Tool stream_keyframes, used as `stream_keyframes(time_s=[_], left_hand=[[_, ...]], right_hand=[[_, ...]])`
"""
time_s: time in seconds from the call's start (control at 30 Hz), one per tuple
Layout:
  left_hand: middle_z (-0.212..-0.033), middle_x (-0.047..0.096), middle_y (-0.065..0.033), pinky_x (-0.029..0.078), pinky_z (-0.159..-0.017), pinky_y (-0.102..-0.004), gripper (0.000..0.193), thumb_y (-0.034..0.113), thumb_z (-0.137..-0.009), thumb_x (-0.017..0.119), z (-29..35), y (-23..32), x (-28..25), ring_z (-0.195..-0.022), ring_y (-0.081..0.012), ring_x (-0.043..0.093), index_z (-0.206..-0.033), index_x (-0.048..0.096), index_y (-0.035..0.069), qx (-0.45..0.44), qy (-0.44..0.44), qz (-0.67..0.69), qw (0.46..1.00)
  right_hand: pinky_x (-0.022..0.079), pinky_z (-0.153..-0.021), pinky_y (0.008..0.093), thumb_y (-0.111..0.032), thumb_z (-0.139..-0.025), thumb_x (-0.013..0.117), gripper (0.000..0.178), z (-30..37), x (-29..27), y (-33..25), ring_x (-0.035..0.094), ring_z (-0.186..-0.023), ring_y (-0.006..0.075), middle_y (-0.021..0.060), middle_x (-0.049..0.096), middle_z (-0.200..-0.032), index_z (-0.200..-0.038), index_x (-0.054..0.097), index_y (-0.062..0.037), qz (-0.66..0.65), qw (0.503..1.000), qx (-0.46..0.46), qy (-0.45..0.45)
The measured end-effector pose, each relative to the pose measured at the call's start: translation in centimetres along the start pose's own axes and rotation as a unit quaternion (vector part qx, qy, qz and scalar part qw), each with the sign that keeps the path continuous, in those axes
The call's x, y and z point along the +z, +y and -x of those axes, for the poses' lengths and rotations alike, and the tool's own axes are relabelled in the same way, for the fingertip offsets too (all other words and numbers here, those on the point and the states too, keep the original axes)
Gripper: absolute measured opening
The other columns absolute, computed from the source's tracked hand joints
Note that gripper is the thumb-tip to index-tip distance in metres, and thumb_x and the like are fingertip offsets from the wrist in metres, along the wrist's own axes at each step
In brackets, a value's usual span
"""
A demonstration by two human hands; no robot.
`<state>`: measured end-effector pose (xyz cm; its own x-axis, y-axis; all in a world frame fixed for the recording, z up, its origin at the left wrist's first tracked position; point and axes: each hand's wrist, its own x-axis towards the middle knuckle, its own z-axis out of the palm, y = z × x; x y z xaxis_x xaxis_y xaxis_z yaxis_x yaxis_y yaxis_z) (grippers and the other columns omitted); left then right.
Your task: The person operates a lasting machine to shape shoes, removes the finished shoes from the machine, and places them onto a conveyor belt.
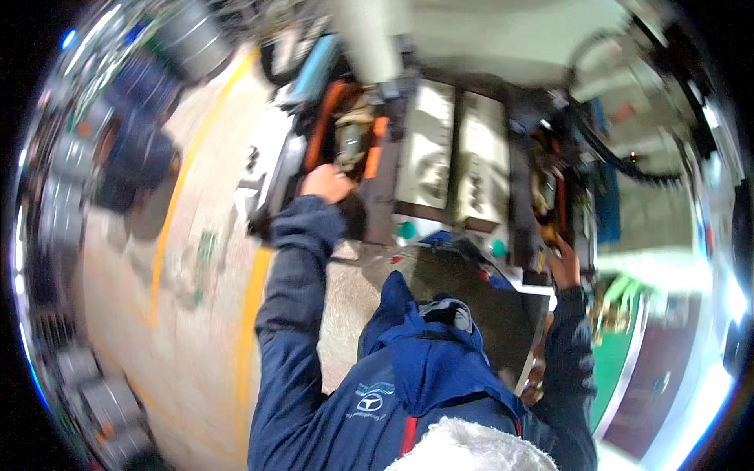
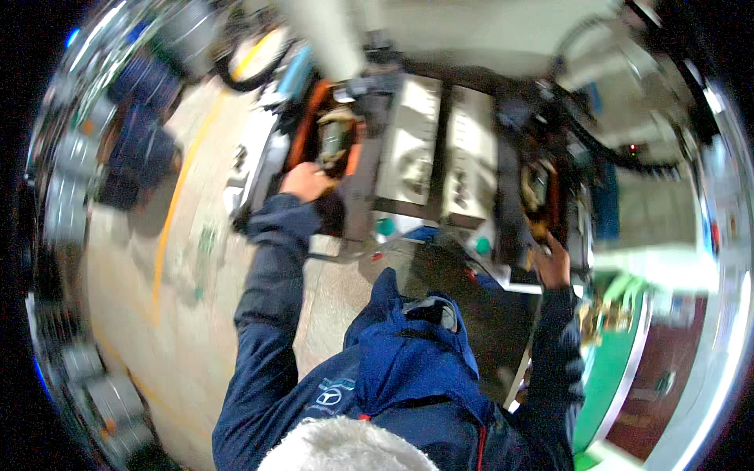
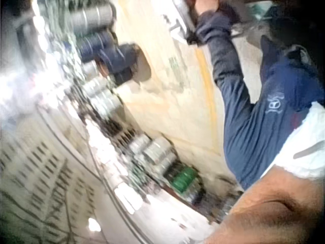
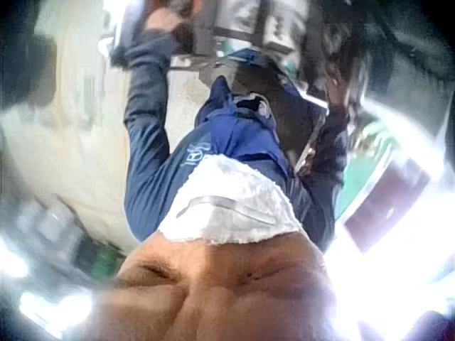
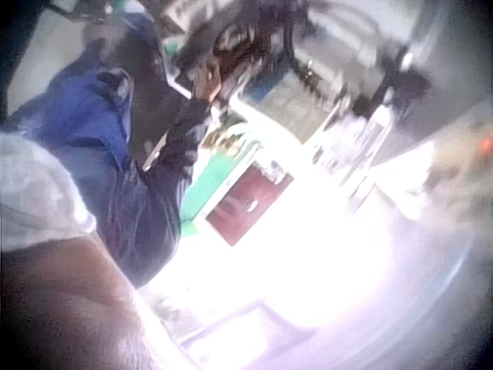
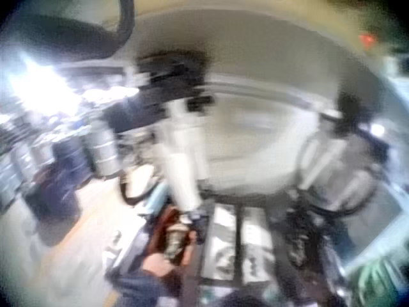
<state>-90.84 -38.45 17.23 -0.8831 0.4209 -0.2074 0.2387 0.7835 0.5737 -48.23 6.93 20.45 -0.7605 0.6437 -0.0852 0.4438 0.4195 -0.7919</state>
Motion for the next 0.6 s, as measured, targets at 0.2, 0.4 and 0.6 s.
stream_keyframes(time_s=[0.2,0.4,0.6], left_hand=[[-0.069,0.055,-0.0013,0.041,-0.052,-0.0329,0.015,0.023,-0.09,0.067,-3.9,-3.9,-2.2,-0.061,-0.0151,0.054,-0.083,0.066,0.01,0.109,-0.098,0.114,0.983],[-0.077,0.049,-0.0021,0.044,-0.048,-0.0317,0.035,0.032,-0.098,0.051,-4.3,-8.1,-11.6,-0.062,-0.0146,0.054,-0.126,0.056,0.012,0.278,0.017,-0.089,0.956],[-0.083,0.055,-0.004,0.049,-0.055,-0.0355,0.038,0.037,-0.1,0.05,8.7,-3.2,-10.0,-0.066,-0.0182,0.057,-0.129,0.058,0.014,-0.007,0.003,0.079,0.997]], right_hand=[[0.052,-0.095,0.0289,-0.011,-0.084,0.079,0.061,0.6,-3.9,-3.8,0.063,-0.11,0.0141,0.0121,0.066,-0.131,-0.14,0.056,0.0005,-0.029,0.983,-0.116,0.14],[0.048,-0.05,0.0243,-0.006,-0.082,0.067,0.069,13.9,-11.9,-6.2,0.055,-0.055,0.0078,0.0007,0.064,-0.073,-0.148,0.05,-0.0105,-0.258,0.948,-0.04,0.179],[0.049,-0.054,0.0211,-0.001,-0.085,0.067,0.07,36.5,-21.2,-3.0,0.058,-0.06,0.0066,0.007,0.071,-0.084,-0.151,0.045,-0.0101,-0.363,0.889,-0.003,0.281]])
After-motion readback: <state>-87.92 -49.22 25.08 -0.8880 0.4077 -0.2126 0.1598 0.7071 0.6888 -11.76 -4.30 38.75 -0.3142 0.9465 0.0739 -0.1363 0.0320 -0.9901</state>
